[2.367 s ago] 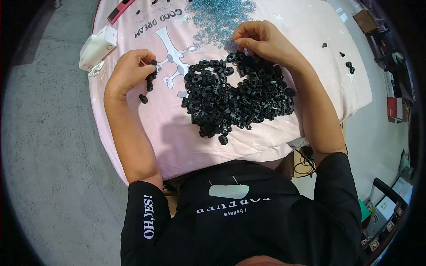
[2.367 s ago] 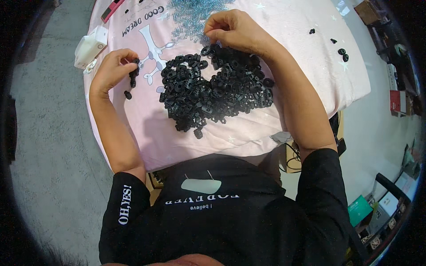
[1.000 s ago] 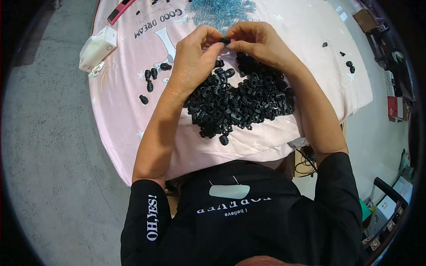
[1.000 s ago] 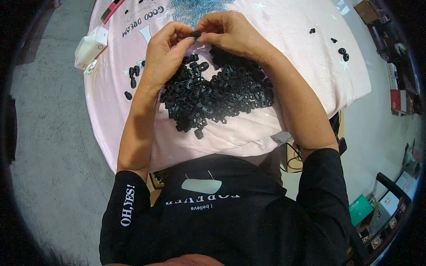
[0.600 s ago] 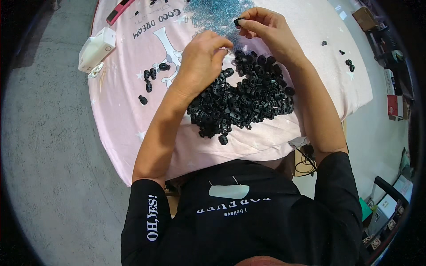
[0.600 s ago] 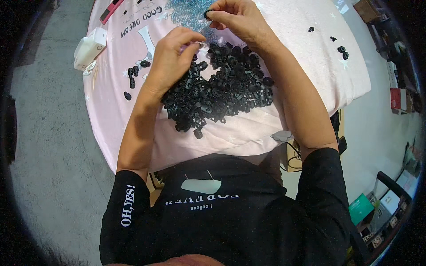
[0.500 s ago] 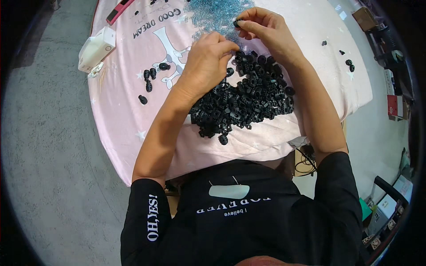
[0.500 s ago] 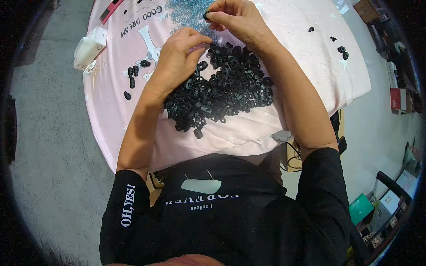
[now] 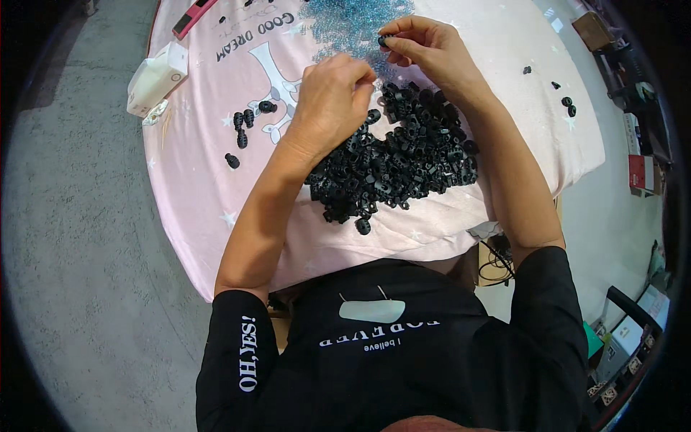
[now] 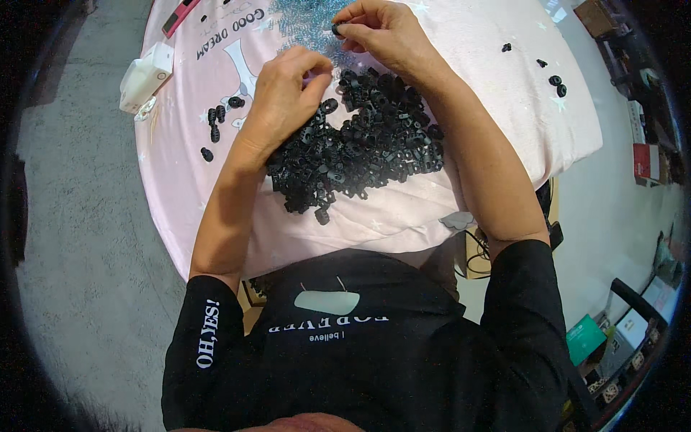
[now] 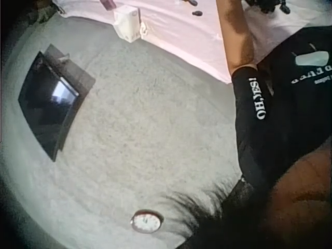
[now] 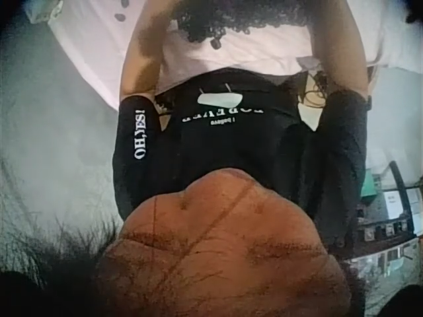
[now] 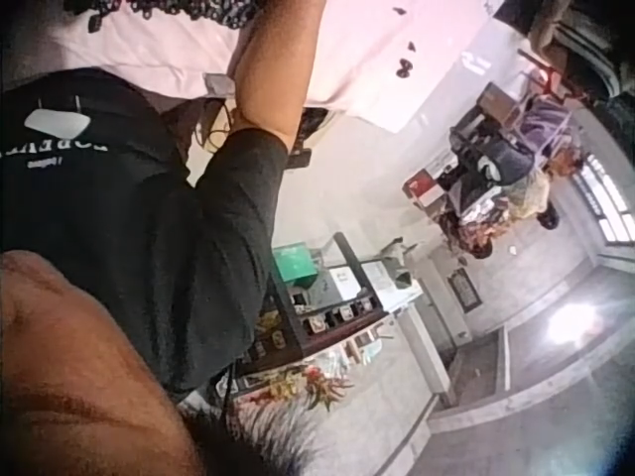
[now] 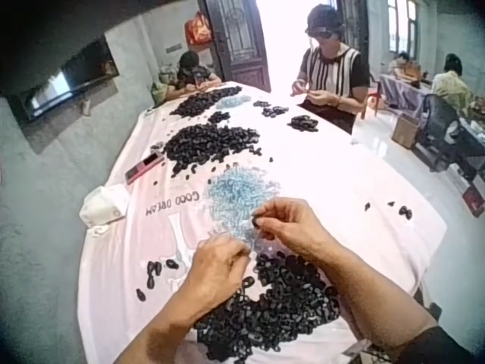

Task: Sort and manipulate small black and blue plastic components on a table.

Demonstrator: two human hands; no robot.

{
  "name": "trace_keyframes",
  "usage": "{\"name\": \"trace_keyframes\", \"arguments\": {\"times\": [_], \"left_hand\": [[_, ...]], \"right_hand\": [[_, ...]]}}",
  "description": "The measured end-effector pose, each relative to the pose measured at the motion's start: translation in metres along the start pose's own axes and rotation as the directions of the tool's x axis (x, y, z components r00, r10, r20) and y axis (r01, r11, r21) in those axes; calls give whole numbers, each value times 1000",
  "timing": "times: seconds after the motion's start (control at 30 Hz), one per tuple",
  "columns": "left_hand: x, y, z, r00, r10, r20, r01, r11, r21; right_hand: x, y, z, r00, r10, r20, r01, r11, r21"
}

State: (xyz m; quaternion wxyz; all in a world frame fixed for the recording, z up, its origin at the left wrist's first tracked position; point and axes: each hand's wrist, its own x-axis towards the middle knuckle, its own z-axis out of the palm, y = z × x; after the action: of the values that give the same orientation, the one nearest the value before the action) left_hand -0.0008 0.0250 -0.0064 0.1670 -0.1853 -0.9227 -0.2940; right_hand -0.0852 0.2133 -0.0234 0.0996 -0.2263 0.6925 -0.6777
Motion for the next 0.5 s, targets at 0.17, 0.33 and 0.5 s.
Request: {"name": "trace_keyframes", "arguments": {"times": [0.17,0.33,0.5], "left_hand": [[0,3,7,999,45,-12,-43,994,104],[-2,-3,2,1000,17,-1,-17,993,119],[-1,-4,-9,996,-80,-36,80,997,13]], "right_hand": [[0,0,1,999,-1,44,3,999,-44],[-1,2,2,999,27,37,-26,999,-37],[-2,-1,5,996,82,32,-81,996,-49]]}}
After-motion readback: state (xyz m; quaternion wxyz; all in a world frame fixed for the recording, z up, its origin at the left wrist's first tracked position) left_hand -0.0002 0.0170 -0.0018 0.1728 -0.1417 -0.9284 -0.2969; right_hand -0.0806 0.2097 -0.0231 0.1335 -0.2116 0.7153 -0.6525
